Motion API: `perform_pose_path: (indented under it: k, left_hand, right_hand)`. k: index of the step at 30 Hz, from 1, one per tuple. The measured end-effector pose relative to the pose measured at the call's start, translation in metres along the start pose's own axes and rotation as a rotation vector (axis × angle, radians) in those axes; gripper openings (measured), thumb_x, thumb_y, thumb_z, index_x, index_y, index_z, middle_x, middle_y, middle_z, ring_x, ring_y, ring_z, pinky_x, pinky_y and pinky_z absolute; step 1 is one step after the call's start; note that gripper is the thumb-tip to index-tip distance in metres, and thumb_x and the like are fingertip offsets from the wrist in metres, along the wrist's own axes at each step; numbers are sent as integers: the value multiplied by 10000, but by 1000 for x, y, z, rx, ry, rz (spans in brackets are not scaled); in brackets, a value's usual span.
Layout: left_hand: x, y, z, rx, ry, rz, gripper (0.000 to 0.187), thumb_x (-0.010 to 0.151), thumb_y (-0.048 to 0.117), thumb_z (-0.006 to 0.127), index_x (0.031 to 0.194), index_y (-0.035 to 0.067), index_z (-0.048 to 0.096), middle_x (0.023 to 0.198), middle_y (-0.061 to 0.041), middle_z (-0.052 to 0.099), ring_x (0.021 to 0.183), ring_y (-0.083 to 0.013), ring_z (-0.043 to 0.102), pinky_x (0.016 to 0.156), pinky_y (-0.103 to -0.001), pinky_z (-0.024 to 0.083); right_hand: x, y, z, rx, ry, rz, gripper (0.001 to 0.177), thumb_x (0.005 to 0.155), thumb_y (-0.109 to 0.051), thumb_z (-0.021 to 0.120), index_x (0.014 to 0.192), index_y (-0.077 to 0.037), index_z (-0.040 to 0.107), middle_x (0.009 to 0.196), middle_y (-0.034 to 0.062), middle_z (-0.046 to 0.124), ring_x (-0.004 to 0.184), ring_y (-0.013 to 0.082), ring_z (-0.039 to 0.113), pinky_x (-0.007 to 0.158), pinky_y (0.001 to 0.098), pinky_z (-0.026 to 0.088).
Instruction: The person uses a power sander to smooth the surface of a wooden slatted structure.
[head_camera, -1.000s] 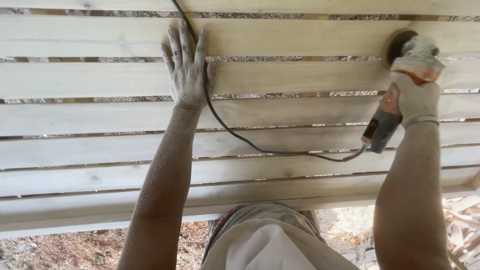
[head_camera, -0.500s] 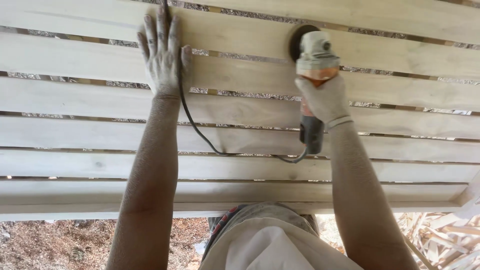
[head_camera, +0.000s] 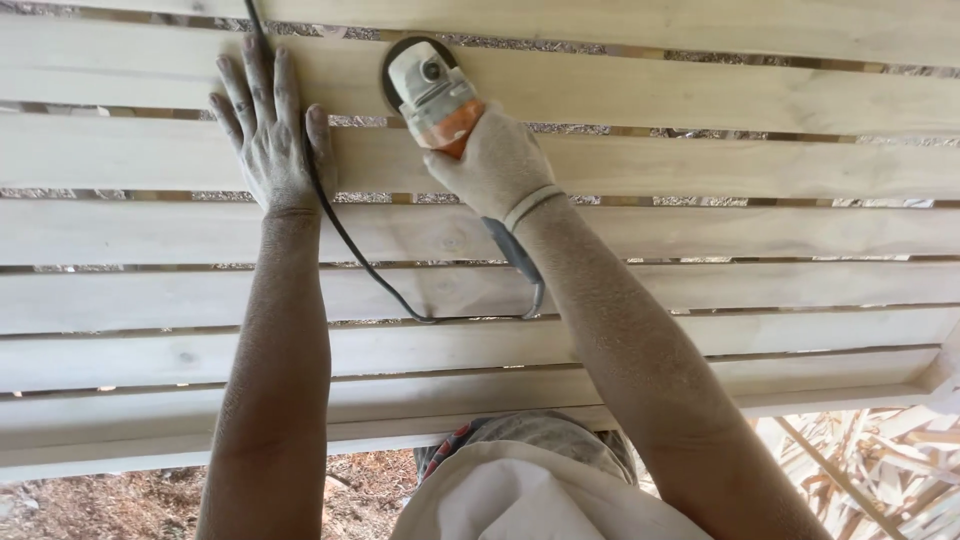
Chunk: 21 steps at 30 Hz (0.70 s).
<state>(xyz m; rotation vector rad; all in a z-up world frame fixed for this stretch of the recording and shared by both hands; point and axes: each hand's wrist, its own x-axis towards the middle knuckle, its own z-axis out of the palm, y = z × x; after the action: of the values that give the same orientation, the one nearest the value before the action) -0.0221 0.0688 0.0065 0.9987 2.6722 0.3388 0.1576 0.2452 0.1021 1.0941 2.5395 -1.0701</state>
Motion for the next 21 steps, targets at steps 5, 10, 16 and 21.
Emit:
perform_pose_path:
  k: [5,10,16,21]
  left_hand:
    - [12,38,12,74,-115,-1,738,1072,565,167,1725,225,134,1762,-115,2,1612,-371,-37,1291,-553,-73]
    - [6,123,25,49,-284,209,724,1104,533,325,1700,205,78,1747,-111,-53,1615,-324,-66,1301,-525,-71]
    - [-11,193,23,46,-260,308,688,1100,486,320,1693,194,130,1751,-99,-9,1613,-313,-35,1312,-512,-20]
    - [-13,209,28,37,-237,334,665,1107,494,307,1690,207,161,1751,-95,10,1615,-322,-13,1318,-525,7]
  right_hand:
    - [-15,34,-45,-49,-9,146,469,853,-449,789,1109,-75,668,920,95,739,746,187,726,702,342,627]
    - [-36,99,-85,-85,87,231,482,839,-425,815,1149,-81,683,892,87,749,747,188,736,745,352,619]
    - [-65,143,-128,14,128,378,445,862,-409,799,1144,-79,699,944,86,754,805,201,745,773,366,629]
    - [-75,197,-135,-42,200,302,505,854,-436,847,1127,-35,707,976,115,751,867,228,739,791,390,610]
